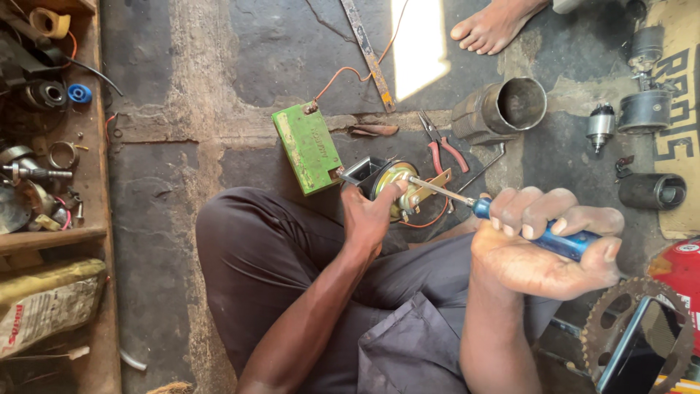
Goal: The person sits on the floor and uses a screwdriver to adjust a small electrical component connected to a green battery. They repeatedly tighten a screw and test the connection by touching a wire to the component.
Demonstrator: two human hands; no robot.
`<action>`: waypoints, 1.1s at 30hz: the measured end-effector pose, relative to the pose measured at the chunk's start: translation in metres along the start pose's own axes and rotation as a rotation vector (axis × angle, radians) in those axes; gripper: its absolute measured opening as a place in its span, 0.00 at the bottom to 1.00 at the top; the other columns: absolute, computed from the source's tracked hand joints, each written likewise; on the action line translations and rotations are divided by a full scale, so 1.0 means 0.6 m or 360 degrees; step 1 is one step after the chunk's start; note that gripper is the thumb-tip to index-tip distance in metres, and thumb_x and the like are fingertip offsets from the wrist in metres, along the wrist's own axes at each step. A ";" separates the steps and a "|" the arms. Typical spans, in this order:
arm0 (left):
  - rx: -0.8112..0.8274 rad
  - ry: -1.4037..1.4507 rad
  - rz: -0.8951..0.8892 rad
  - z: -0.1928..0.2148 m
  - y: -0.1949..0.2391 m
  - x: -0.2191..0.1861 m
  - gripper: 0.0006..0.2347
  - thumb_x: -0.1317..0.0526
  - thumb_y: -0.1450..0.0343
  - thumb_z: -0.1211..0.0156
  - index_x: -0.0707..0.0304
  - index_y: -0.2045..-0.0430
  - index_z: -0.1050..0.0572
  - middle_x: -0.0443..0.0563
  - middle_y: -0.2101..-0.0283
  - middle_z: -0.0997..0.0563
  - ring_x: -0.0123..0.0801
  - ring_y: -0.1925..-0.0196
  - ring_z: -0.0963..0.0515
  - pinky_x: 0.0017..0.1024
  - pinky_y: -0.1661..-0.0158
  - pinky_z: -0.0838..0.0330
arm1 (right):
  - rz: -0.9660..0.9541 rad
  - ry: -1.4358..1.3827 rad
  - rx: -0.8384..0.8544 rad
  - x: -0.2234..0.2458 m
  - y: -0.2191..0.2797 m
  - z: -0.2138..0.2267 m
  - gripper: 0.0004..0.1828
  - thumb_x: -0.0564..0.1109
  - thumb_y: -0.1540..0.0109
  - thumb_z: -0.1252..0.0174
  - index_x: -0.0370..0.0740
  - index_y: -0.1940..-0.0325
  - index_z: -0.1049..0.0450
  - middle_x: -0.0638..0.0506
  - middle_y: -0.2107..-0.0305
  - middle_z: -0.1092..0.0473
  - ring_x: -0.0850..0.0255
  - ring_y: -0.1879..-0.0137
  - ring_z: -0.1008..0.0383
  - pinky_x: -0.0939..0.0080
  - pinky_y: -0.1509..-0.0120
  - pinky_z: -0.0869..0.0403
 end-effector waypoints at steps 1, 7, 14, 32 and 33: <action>-0.0010 0.0001 -0.0019 0.001 -0.001 0.000 0.10 0.65 0.39 0.32 0.76 0.70 0.19 0.52 0.71 0.16 0.27 0.72 0.19 0.26 0.69 0.24 | -0.0021 -0.0010 0.0014 0.000 -0.001 0.002 0.25 0.65 0.28 0.54 0.42 0.64 0.43 0.49 0.85 0.45 0.64 0.85 0.51 0.62 0.77 0.46; -0.0088 -0.0225 0.0035 0.006 0.002 0.008 0.10 0.65 0.37 0.29 0.79 0.73 0.20 0.55 0.72 0.17 0.28 0.73 0.22 0.29 0.71 0.27 | -0.0122 -0.0057 0.0050 -0.001 -0.005 0.014 0.23 0.64 0.30 0.55 0.43 0.64 0.42 0.50 0.86 0.44 0.64 0.85 0.52 0.61 0.79 0.46; -0.0036 -0.0165 -0.0062 0.007 0.003 0.000 0.11 0.63 0.38 0.32 0.74 0.68 0.20 0.53 0.69 0.16 0.27 0.69 0.20 0.26 0.65 0.24 | -0.0227 -0.0141 0.0155 -0.008 -0.009 0.032 0.23 0.64 0.31 0.54 0.42 0.63 0.41 0.48 0.86 0.44 0.64 0.84 0.55 0.58 0.77 0.49; 0.0039 0.0231 0.0031 0.003 -0.004 0.001 0.10 0.69 0.35 0.34 0.76 0.62 0.21 0.55 0.66 0.16 0.28 0.70 0.18 0.28 0.68 0.21 | 0.0090 -0.0056 0.0148 -0.019 -0.024 0.029 0.24 0.63 0.25 0.56 0.42 0.61 0.42 0.49 0.84 0.42 0.61 0.85 0.47 0.60 0.76 0.40; 0.0041 0.0268 0.0060 0.003 -0.006 0.001 0.10 0.69 0.35 0.34 0.76 0.63 0.21 0.55 0.66 0.16 0.29 0.71 0.18 0.28 0.69 0.21 | 0.0131 0.0013 0.0167 -0.019 -0.017 0.019 0.23 0.64 0.26 0.55 0.43 0.61 0.42 0.49 0.83 0.42 0.61 0.85 0.46 0.59 0.76 0.39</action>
Point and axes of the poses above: each hand's wrist, its own y-axis away from the middle knuckle, its own z-axis out of the back of the hand, x = y × z, the point moved 2 cm from there along -y, towards the middle knuckle
